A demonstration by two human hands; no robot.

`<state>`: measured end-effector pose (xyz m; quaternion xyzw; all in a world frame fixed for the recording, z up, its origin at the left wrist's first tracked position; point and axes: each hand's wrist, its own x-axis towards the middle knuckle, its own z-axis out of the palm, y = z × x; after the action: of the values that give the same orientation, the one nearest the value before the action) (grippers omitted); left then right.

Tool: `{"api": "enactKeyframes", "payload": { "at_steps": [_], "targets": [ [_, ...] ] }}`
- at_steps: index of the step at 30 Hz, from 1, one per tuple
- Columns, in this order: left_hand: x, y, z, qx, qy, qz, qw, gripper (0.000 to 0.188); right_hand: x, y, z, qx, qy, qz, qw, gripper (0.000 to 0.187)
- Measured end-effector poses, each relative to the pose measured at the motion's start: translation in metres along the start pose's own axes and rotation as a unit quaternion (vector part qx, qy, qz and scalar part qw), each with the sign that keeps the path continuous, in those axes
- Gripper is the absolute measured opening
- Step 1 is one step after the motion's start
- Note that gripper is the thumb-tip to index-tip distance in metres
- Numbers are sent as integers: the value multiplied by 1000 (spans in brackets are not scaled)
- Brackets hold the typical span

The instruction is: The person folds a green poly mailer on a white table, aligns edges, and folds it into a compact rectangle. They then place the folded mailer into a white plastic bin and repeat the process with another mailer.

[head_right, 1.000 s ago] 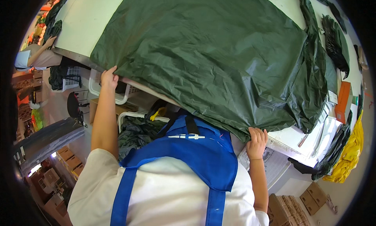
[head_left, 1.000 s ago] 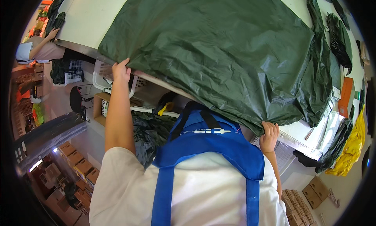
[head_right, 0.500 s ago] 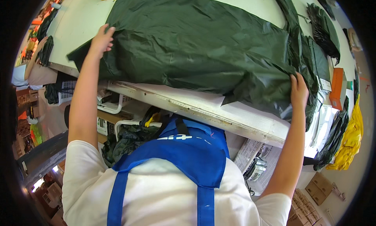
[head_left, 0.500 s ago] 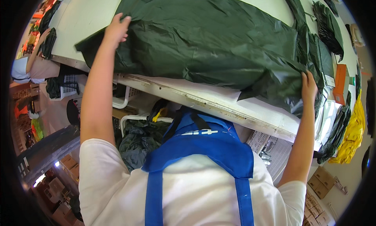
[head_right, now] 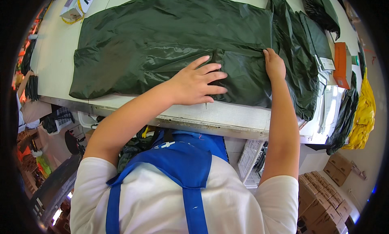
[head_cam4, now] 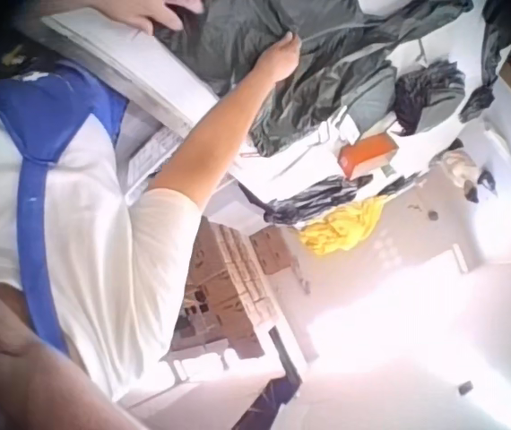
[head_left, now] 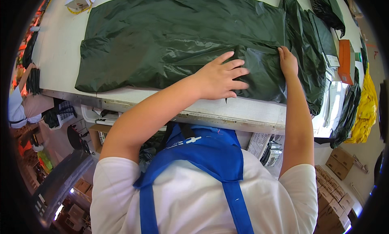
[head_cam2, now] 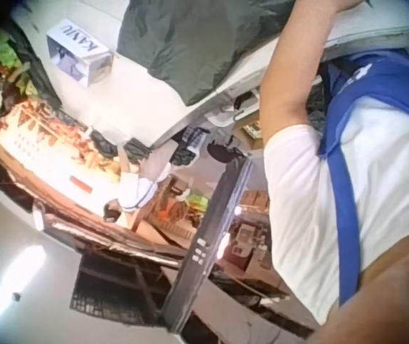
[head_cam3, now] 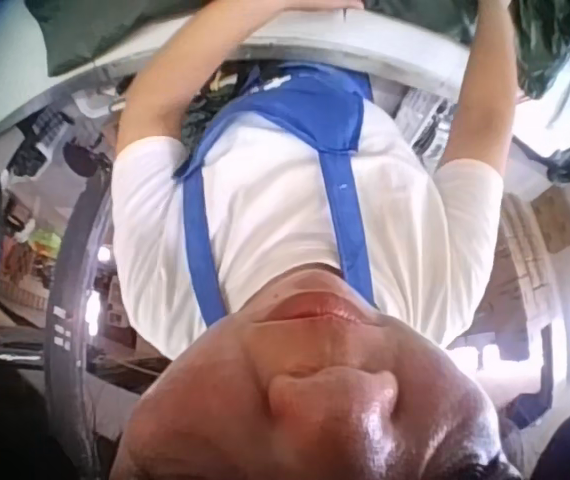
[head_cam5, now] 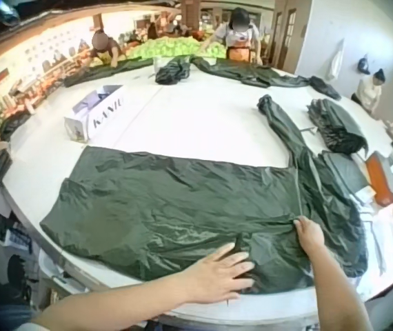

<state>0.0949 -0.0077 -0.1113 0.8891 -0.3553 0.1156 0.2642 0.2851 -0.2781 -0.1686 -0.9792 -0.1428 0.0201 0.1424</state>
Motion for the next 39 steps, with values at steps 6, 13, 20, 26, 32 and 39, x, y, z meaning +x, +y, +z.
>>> {"api": "enactKeyframes", "payload": {
  "at_steps": [6,13,20,26,32,39],
  "targets": [
    [-38,-41,-20,63,-222,-302,925,28,0,3,2,-6,-2,2,1000,39],
    [3,21,12,26,-38,-86,995,28,-62,41,-25,-37,178,28,983,37],
    [-51,0,36,-6,-193,-124,973,19,-151,145,-19,-180,68,173,966,30],
    [-71,10,32,-71,-203,-174,961,21,-138,168,-46,-61,-85,154,982,42],
    [-89,19,3,0,16,-222,975,48,-119,151,-66,-220,-113,152,957,35],
    [-147,-20,-1,90,-65,-359,927,59,-64,14,5,-101,19,4,995,42]
  ]
}}
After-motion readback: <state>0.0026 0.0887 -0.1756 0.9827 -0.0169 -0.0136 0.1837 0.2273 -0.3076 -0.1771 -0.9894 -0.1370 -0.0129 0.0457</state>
